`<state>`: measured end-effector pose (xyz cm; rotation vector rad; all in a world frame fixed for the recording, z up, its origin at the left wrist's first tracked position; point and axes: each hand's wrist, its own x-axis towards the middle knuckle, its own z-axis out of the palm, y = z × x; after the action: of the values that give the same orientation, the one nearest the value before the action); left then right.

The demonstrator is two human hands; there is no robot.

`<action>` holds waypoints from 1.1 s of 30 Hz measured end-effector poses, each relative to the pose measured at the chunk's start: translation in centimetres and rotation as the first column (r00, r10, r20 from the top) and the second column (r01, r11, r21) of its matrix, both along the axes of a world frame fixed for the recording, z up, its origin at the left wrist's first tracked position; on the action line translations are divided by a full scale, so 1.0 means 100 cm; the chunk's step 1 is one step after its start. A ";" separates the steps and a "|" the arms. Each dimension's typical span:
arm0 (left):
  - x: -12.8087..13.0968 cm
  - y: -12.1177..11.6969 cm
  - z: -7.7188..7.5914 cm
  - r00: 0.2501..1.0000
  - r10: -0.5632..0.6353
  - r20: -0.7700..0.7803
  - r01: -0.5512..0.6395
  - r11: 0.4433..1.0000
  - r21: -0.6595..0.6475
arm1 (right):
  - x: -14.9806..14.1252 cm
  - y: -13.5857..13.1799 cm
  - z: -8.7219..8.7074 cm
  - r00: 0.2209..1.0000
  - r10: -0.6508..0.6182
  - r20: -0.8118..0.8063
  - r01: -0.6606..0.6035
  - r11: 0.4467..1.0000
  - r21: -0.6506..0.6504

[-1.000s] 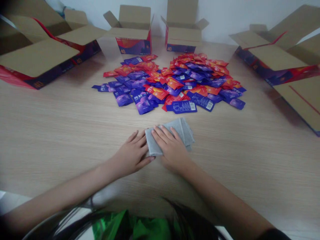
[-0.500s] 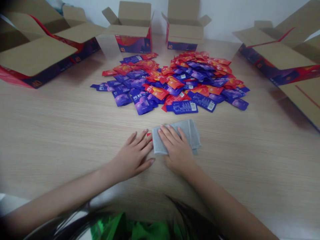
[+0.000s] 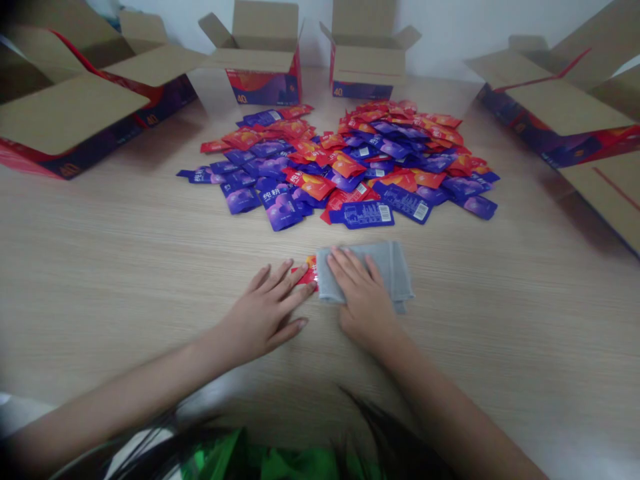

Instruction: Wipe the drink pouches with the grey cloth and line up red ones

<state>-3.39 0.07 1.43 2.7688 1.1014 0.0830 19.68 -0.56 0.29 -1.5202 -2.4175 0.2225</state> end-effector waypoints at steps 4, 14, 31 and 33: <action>0.001 0.000 0.001 1.000 0.005 -0.005 -0.005 1.000 -0.003 | 0.011 0.002 -0.005 0.988 -0.155 -0.009 0.155 0.987 0.049; 0.000 0.000 -0.001 1.000 0.010 -0.010 -0.010 1.000 0.002 | 0.007 0.004 -0.005 0.998 -0.019 -0.063 0.021 1.000 0.023; -0.002 0.002 0.000 1.000 -0.001 0.000 0.001 1.000 -0.022 | 0.023 0.015 -0.002 0.988 0.003 -0.153 0.005 0.999 0.049; -0.003 0.003 0.000 1.000 0.000 0.002 0.000 1.000 -0.025 | 0.025 0.015 0.000 0.994 -0.045 -0.104 0.051 0.997 0.056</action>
<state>-3.65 0.34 1.47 2.7464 1.0940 0.0716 22.18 0.95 0.28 -1.5014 -2.2854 0.2129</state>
